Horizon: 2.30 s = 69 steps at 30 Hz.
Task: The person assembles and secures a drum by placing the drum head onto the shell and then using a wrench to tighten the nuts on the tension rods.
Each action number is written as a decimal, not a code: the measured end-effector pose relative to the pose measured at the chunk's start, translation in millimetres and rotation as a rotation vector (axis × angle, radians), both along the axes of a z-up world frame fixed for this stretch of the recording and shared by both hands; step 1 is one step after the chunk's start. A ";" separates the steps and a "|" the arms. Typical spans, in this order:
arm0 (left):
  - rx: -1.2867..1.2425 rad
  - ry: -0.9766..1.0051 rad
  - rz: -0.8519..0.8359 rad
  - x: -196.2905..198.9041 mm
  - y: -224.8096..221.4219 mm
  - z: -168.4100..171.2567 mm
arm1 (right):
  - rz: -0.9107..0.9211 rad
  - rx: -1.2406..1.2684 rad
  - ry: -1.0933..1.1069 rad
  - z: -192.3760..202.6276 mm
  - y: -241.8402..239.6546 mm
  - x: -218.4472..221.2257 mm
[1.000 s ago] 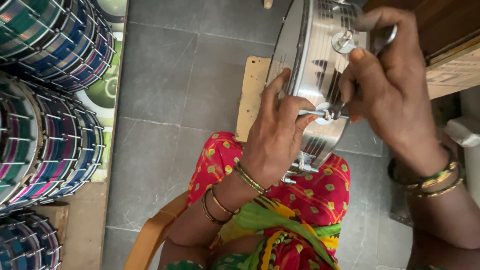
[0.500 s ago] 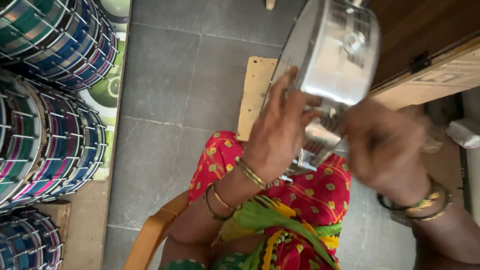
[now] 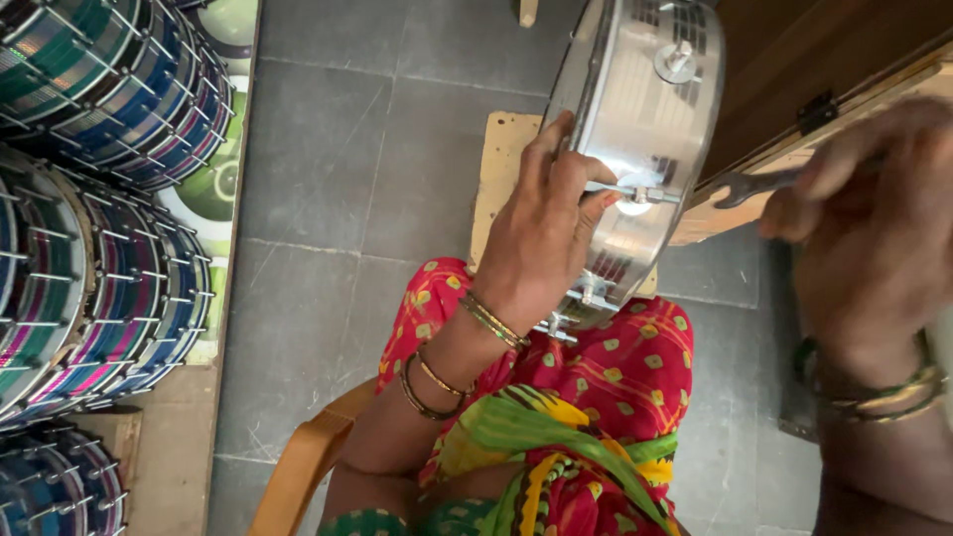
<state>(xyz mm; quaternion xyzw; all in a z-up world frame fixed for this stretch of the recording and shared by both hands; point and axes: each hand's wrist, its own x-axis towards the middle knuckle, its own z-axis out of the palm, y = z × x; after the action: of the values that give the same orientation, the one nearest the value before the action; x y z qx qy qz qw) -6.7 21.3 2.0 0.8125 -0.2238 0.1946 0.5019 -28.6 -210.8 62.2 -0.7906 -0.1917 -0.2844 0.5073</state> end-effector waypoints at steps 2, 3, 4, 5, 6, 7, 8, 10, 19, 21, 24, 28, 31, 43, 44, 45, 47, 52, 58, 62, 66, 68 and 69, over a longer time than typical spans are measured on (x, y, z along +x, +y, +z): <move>0.013 0.025 -0.011 -2.8 -2.4 0.2 | 0.123 0.305 0.283 13.8 0.1 7.1; 0.018 -0.004 -0.009 -2.5 -4.5 -0.3 | 0.150 0.375 0.376 20.4 3.9 11.3; 0.024 -0.032 -0.008 -1.6 -6.8 -0.9 | 0.112 0.281 0.371 25.7 10.4 15.9; 0.029 -0.054 -0.005 -2.7 -7.5 -1.5 | 0.105 0.227 0.391 30.8 18.0 21.6; 0.024 -0.036 -0.021 -4.0 -7.4 -2.0 | 0.098 0.172 0.411 35.5 25.2 27.4; 0.021 -0.018 -0.038 -5.1 -7.1 -2.3 | 0.122 0.159 0.449 39.5 31.1 33.4; 0.017 0.000 -0.054 -6.3 -7.0 -2.2 | 0.146 0.145 0.488 42.5 36.1 38.0; 0.029 0.004 -0.053 -7.5 -5.3 -0.8 | 0.132 0.126 0.555 45.7 44.5 44.9; 0.018 0.062 -0.012 4.1 -7.0 2.0 | 0.130 -0.290 0.162 31.3 48.2 20.7; 0.006 0.064 -0.008 6.7 -6.0 2.6 | 0.143 -0.352 0.009 16.6 46.4 12.1; 0.005 0.000 -0.003 5.0 -5.2 6.4 | 0.173 -0.260 -0.054 4.3 37.1 11.9; 0.021 0.030 -0.013 2.7 -7.6 5.9 | 0.232 -0.548 -0.376 -14.9 28.3 7.5; 0.038 0.015 0.008 11.5 -6.1 6.2 | 0.293 -0.800 -0.599 -34.7 24.9 4.6; 0.056 -0.009 -0.051 0.5 -1.7 2.8 | 0.145 0.233 0.402 29.2 24.6 25.2; 0.057 0.002 -0.059 -0.4 -1.3 2.5 | 0.133 0.219 0.474 34.2 31.2 31.7; 0.064 0.020 -0.058 -1.3 -0.7 2.2 | 0.123 0.205 0.549 38.0 36.4 36.3; 0.080 0.054 -0.056 -2.0 1.0 2.3 | 0.180 0.253 0.607 44.2 43.3 42.0; 0.085 -0.037 -0.022 -3.6 1.5 3.1 | 0.199 0.186 0.632 52.7 56.1 48.5; 0.058 -0.004 -0.031 -5.4 0.1 5.7 | 0.185 0.142 0.649 59.7 62.8 49.2; 0.069 0.017 -0.028 -3.9 -2.0 7.1 | 0.152 0.105 0.627 54.6 61.7 45.8; 0.055 0.022 -0.026 -8.2 -1.2 8.4 | 0.130 0.028 0.435 30.6 52.2 38.7; 0.065 0.023 -0.023 -8.6 -1.7 8.7 | 0.063 -0.042 0.233 13.7 44.5 28.7; 0.059 0.012 -0.016 -6.2 -2.4 8.1 | 0.086 -0.165 0.098 3.8 42.4 22.8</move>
<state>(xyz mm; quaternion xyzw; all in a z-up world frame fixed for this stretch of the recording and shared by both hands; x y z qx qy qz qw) -12.8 18.9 10.1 0.8262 -0.2329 0.1788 0.4808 -5.8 -168.4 65.9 -0.8338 -0.2231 -0.2065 0.4608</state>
